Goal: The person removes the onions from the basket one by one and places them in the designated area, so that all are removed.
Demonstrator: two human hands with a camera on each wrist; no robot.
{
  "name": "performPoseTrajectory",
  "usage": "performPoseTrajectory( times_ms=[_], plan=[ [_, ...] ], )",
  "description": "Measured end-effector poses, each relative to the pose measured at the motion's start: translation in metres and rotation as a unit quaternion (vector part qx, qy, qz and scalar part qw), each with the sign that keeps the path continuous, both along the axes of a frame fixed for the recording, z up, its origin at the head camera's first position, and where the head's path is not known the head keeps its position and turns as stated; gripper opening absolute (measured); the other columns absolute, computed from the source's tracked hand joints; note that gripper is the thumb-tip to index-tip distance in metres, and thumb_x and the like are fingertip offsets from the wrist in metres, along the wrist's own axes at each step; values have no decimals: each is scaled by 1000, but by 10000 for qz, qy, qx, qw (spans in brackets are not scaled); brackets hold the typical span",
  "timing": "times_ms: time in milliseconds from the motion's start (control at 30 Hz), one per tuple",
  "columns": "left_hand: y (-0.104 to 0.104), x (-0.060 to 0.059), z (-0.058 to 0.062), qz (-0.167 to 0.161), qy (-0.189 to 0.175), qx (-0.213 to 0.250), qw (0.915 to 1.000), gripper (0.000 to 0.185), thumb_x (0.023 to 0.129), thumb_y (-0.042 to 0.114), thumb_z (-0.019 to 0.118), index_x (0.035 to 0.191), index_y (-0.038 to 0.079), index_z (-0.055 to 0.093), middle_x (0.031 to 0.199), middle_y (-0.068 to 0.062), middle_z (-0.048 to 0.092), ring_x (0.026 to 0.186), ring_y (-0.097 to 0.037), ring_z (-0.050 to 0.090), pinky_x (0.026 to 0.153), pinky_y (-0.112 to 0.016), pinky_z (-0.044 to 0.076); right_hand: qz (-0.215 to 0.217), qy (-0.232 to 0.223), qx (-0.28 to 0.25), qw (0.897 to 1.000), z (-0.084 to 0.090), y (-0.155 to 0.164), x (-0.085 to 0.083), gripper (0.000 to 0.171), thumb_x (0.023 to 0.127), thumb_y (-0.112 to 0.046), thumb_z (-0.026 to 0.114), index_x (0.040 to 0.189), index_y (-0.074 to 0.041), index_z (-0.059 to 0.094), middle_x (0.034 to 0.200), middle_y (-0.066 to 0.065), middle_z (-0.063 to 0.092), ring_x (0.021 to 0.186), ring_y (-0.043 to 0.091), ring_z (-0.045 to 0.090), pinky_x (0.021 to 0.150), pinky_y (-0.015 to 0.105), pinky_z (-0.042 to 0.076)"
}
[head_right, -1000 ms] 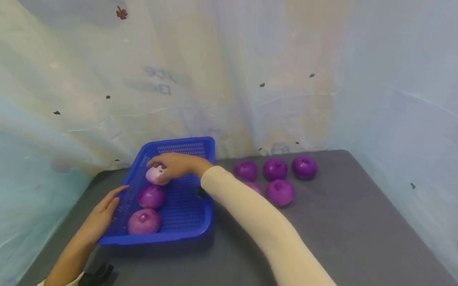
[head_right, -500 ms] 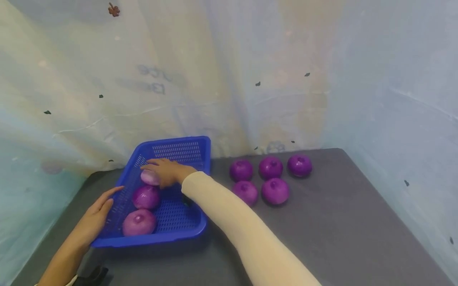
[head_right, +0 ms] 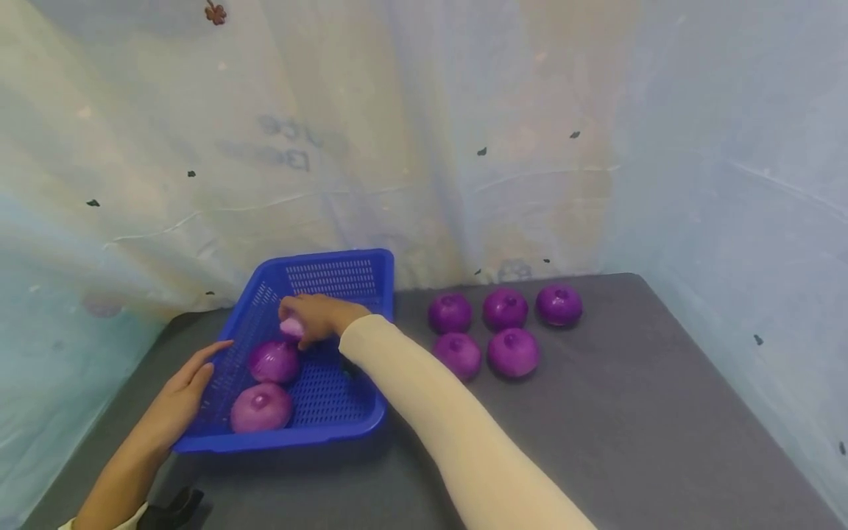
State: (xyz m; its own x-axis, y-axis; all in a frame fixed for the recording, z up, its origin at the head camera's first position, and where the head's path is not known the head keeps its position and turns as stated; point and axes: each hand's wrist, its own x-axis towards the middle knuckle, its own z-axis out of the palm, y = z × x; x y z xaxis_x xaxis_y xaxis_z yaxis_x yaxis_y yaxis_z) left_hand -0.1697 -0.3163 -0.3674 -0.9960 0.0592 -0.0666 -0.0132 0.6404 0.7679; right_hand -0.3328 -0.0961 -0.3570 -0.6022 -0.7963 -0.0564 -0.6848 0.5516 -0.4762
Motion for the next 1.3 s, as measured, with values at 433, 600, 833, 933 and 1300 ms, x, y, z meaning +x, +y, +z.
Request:
performPoseTrajectory(
  times_ms=[433,600,833,933,1300],
  plan=[
    [-1,0,2,-47,50,72,10000,50,111,32,17,158,19,23,154,-29,35,129,-51,49,91,-54,52,-706,-55,-380,9968,-3,2,-6,45,106,-21,44,150,-22,44,158,9,40,150,24,32,122,39,28],
    [0,0,3,-76,174,77,9998,49,111,31,18,158,17,24,152,-28,38,127,-47,52,87,-42,52,-735,218,-31,9970,-2,0,-8,53,99,-23,63,149,-20,47,162,9,31,151,24,30,121,36,30],
    [1,2,5,3,115,88,9999,50,111,32,18,158,18,24,152,-29,37,128,-50,51,91,-54,52,-1253,187,437,9910,0,0,-3,85,77,-26,88,150,-24,44,155,2,41,135,19,50,107,35,47],
    [1,2,5,15,119,104,9999,50,111,32,18,158,18,24,152,-29,37,128,-50,51,91,-54,51,-1429,151,451,9886,0,1,-1,83,76,-25,88,147,-18,46,147,3,49,129,18,54,107,33,46],
    [0,1,4,10,208,135,9997,49,111,31,19,157,16,26,151,-30,39,126,-51,51,91,-56,52,-1518,-124,729,9856,0,1,0,87,72,-23,91,147,-13,47,139,5,59,128,20,56,110,34,44]
  ],
)
